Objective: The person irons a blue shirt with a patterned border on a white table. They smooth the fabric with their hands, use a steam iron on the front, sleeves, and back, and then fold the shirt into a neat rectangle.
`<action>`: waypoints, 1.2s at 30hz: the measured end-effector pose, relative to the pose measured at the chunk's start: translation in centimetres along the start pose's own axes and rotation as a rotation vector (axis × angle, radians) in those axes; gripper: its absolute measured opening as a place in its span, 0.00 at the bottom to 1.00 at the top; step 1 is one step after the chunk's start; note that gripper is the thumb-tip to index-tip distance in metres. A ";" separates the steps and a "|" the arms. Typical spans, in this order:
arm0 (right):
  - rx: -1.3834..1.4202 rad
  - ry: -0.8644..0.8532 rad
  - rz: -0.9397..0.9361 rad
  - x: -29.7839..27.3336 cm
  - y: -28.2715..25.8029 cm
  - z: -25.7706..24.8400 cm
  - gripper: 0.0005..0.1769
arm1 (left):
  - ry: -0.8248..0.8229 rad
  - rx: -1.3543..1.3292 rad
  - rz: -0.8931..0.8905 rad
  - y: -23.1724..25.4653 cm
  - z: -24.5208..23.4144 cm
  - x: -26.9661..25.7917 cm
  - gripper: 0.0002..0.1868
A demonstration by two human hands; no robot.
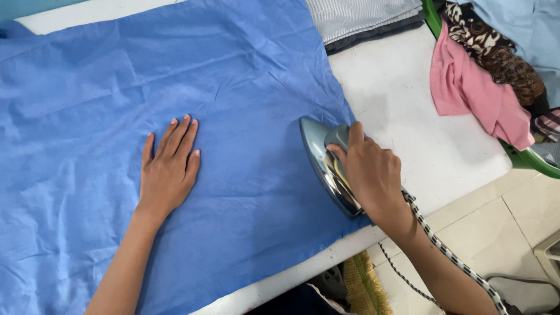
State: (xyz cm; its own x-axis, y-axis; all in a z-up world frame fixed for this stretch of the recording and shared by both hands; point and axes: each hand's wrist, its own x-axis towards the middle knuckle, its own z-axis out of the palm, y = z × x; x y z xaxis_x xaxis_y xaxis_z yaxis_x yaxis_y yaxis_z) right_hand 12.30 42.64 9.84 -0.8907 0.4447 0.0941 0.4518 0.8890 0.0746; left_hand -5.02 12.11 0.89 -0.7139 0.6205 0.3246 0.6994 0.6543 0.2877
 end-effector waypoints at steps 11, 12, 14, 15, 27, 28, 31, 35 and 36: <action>0.010 0.054 0.159 1.0 2.8 -0.2 0.28 | 0.025 0.016 0.025 -0.2 0.3 -0.2 0.28; 0.030 0.040 0.168 1.0 3.0 -0.2 0.28 | 0.026 0.016 0.025 -0.3 0.4 -0.2 0.28; 0.072 0.010 0.182 1.1 3.3 -0.2 0.29 | 0.022 0.018 0.024 -0.4 0.6 -0.4 0.29; 0.087 0.019 0.176 1.3 3.6 -0.2 0.29 | 0.019 0.020 0.024 -0.5 0.7 -0.4 0.29; 0.451 0.705 0.170 0.6 14.5 -0.2 0.28 | 0.007 -0.065 0.233 8.8 1.6 4.6 0.32; 0.564 0.834 0.127 1.1 14.7 0.9 0.26 | 0.014 -0.094 0.265 10.6 2.2 5.5 0.33; 0.796 1.094 0.123 2.8 15.3 4.8 0.20 | 0.065 -0.181 0.321 16.2 4.2 8.3 0.37; 0.919 1.313 0.190 4.2 15.8 9.2 0.22 | 0.091 -0.246 0.348 22.0 7.1 10.8 0.42; 1.016 1.322 0.211 4.5 16.0 10.1 0.22 | 0.082 -0.259 0.350 23.1 7.6 11.3 0.43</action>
